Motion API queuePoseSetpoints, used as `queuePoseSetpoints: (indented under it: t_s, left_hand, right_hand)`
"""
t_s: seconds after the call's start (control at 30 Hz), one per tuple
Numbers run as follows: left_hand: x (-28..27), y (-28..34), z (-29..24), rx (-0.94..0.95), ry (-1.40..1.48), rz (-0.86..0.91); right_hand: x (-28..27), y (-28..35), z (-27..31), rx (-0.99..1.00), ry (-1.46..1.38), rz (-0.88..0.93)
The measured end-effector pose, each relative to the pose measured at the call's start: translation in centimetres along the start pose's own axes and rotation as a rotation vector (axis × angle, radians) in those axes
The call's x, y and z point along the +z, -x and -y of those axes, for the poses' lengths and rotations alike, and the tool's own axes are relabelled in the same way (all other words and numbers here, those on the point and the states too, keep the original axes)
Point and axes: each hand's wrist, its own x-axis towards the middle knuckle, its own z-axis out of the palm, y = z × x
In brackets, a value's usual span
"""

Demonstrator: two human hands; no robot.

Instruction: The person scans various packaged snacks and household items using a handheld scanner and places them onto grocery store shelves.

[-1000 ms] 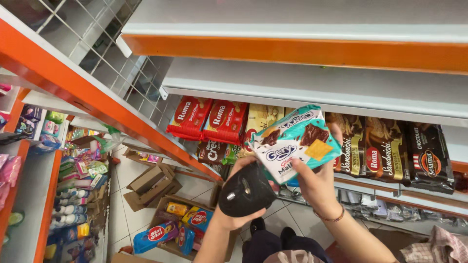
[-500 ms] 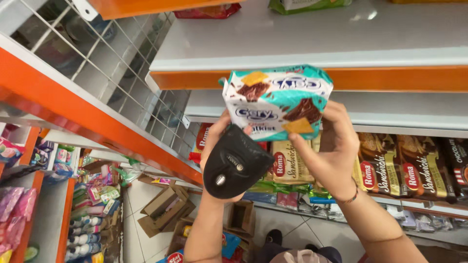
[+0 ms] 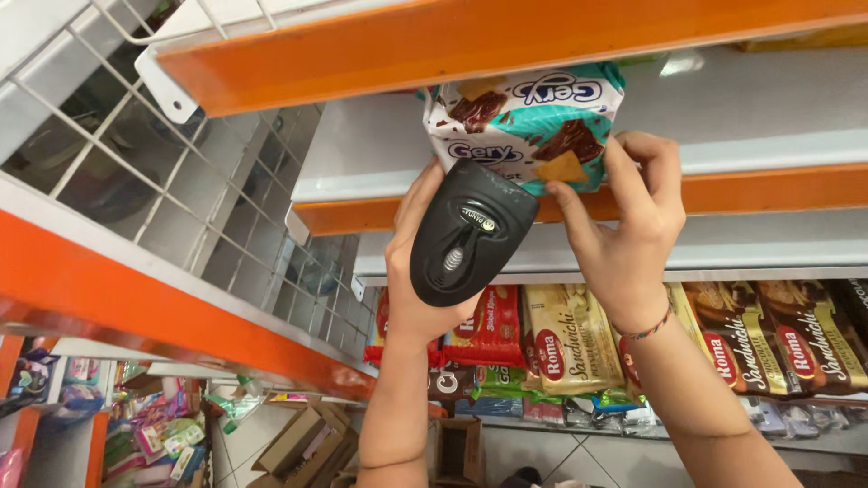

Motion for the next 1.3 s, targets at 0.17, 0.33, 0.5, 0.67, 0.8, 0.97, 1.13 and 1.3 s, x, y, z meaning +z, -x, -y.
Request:
queuePoseSetpoints:
  t_s: [0.17,0.33,0.5,0.67,0.8,0.97,1.13,1.3]
  left_hand:
    - [-0.1,-0.4,0.4,0.001,-0.107,-0.036]
    - [-0.1,-0.8,0.9,0.008,-0.152,-0.060]
    - [-0.3,-0.8,1.3,0.014,-0.133,-0.045]
    - [-0.7,-1.1,1.2,0.009,-0.120,-0.012]
    - [-0.7,-0.5,-0.4,-0.001,-0.018,-0.045]
    - [0.7,3.0,-2.4,-0.159,0.109,0.020]
    - [6.0,6.9,-3.9,-0.109,0.502,0.447]
    - [14.7,11.5,-8.2,-0.270,0.722,0.759]
  right_hand:
    - [0.7,0.0,0.2,0.014,0.056,-0.002]
    - [0.9,0.2,0.3,0.005,0.107,0.023]
    - [1.0,0.1,0.7,-0.003,0.143,0.016]
    - [1.1,-0.2,1.1,-0.011,0.163,-0.001]
    - [0.5,0.0,1.0,0.035,0.124,0.025]
    - [-2.7,2.3,0.1,-0.020,0.120,-0.025]
    - [-9.3,8.0,-2.4,-0.036,-0.009,-0.067]
    - [-18.2,15.3,-4.9,0.222,0.092,-0.103]
